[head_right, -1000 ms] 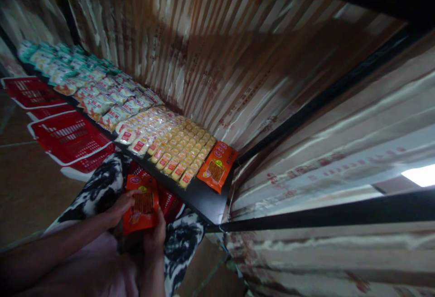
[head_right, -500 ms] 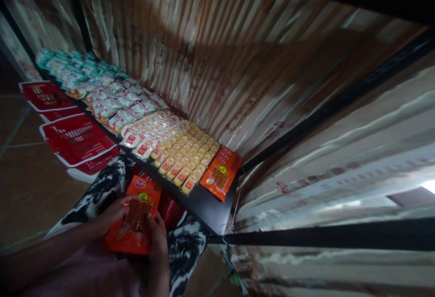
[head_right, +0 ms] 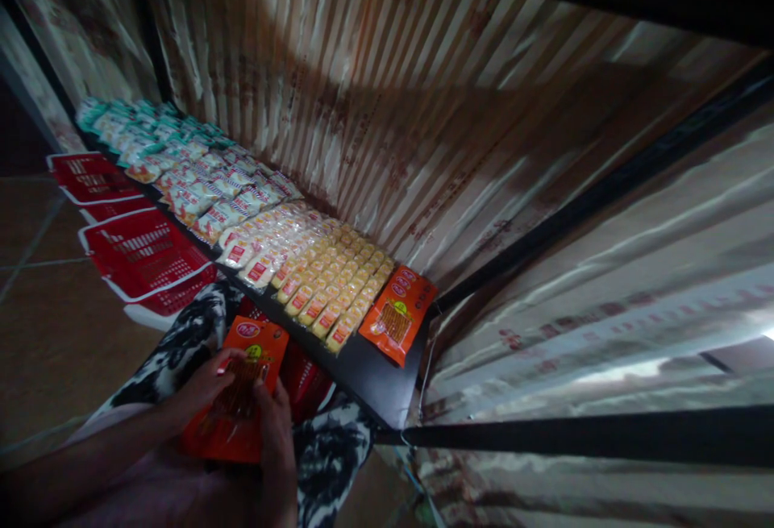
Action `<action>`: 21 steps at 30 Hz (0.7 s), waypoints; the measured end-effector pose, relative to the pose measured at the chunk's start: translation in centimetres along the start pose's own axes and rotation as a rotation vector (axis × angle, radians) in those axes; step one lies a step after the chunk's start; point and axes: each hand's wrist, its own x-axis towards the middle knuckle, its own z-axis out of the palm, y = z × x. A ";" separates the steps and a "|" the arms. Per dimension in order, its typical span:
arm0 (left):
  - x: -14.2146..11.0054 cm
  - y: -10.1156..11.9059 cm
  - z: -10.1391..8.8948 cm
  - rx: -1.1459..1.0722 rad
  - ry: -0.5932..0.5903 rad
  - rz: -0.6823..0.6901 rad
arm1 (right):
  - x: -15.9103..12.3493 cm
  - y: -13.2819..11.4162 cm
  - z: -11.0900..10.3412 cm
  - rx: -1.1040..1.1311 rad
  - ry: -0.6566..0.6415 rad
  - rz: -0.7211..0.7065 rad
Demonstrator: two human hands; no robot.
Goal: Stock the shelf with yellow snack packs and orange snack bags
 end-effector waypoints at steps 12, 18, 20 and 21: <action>-0.9 0.3 0.4 0.048 0.110 0.135 | -1.2 -2.2 1.8 -0.122 0.040 -0.085; -1.5 1.4 1.1 0.086 0.147 0.225 | -2.5 -3.9 2.7 -0.177 0.089 -0.154; -1.7 1.9 1.2 0.090 0.160 0.221 | -2.6 -3.9 2.9 -0.194 0.075 -0.178; -1.9 2.2 1.2 0.085 0.160 0.213 | -2.6 -3.9 3.0 -0.207 0.069 -0.190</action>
